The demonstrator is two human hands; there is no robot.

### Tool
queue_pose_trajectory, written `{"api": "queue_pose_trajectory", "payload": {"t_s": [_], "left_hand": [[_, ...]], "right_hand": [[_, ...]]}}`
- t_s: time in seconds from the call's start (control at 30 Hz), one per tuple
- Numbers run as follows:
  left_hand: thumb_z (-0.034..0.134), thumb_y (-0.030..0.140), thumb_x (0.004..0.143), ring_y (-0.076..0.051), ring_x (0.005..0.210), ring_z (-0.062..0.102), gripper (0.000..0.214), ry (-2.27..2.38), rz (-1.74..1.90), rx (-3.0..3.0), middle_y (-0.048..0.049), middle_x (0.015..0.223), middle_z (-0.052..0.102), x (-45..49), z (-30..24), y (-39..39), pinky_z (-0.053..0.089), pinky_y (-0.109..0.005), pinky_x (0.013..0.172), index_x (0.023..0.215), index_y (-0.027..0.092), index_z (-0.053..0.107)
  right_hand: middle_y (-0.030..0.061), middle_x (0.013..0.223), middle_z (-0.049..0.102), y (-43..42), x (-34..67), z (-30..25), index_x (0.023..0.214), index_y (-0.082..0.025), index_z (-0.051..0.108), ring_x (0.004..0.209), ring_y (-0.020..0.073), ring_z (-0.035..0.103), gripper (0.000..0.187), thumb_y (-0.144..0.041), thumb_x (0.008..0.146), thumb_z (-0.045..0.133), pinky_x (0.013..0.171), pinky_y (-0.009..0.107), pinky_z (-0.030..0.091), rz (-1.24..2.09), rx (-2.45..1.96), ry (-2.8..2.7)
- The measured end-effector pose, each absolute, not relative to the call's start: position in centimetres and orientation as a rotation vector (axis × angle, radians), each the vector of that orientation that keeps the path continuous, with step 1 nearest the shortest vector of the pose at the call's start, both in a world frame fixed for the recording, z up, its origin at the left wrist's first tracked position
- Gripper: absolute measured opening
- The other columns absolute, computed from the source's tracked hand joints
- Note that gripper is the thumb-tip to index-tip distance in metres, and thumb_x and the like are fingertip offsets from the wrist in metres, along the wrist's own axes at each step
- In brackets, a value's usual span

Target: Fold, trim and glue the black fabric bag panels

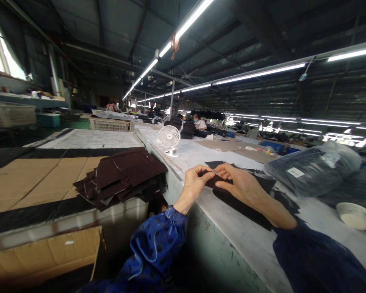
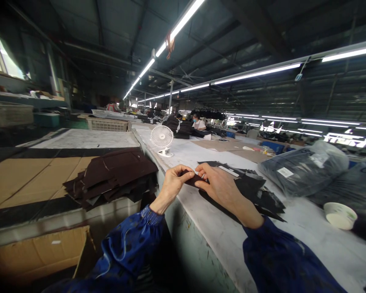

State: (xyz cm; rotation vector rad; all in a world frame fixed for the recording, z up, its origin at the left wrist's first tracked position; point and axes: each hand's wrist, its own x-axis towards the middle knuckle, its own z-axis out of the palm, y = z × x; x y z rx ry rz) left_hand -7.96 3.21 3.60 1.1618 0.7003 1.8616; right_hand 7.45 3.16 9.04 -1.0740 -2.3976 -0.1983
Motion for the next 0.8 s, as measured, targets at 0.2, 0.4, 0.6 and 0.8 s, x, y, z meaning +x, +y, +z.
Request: {"api": "queue_pose_trajectory", "payload": {"t_s": [0.2,0.4,0.6,0.8], "left_hand": [[0.077,0.033,0.056,-0.009,0.054,0.052,0.026,0.758,2.027,1.031,0.0021,0.058,0.060,-11.9,3.9,6.7,0.040,-0.023,0.058,0.066,0.014,0.063],[0.071,0.033,0.065,-0.015,0.066,0.057,0.022,0.980,2.191,1.025,-0.0010,0.064,0.061,-15.5,3.2,8.7,0.044,-0.029,0.069,0.069,0.015,0.061],[0.065,0.024,0.079,-0.024,0.112,0.049,0.024,1.343,2.379,1.526,-0.0059,0.110,0.067,-14.2,2.6,5.4,0.031,-0.040,0.100,0.102,0.022,0.066],[0.065,0.034,0.084,-0.022,0.098,0.058,0.024,1.484,2.109,2.460,-0.0037,0.096,0.073,-12.6,0.5,4.2,0.030,-0.041,0.095,0.106,0.024,0.069]], "right_hand": [[0.0062,0.118,0.066,6.2,11.7,10.2,0.119,-0.024,0.053,0.104,0.0264,0.064,0.046,-0.026,0.075,0.064,0.085,0.039,0.050,-0.252,-1.295,-2.443],[0.0052,0.103,0.072,8.0,15.5,11.5,0.114,-0.025,0.063,0.095,0.0272,0.066,0.031,-0.033,0.086,0.054,0.080,0.037,0.049,-0.466,-1.459,-2.396],[0.0047,0.104,0.073,6.5,14.2,12.1,0.109,-0.026,0.068,0.095,0.0281,0.066,0.028,-0.033,0.089,0.050,0.077,0.037,0.048,-0.449,-1.506,-2.410],[0.0032,0.111,0.071,5.3,13.4,12.6,0.114,-0.028,0.067,0.101,0.0301,0.064,0.031,-0.033,0.090,0.048,0.081,0.040,0.048,-0.461,-1.470,-2.456]]}}
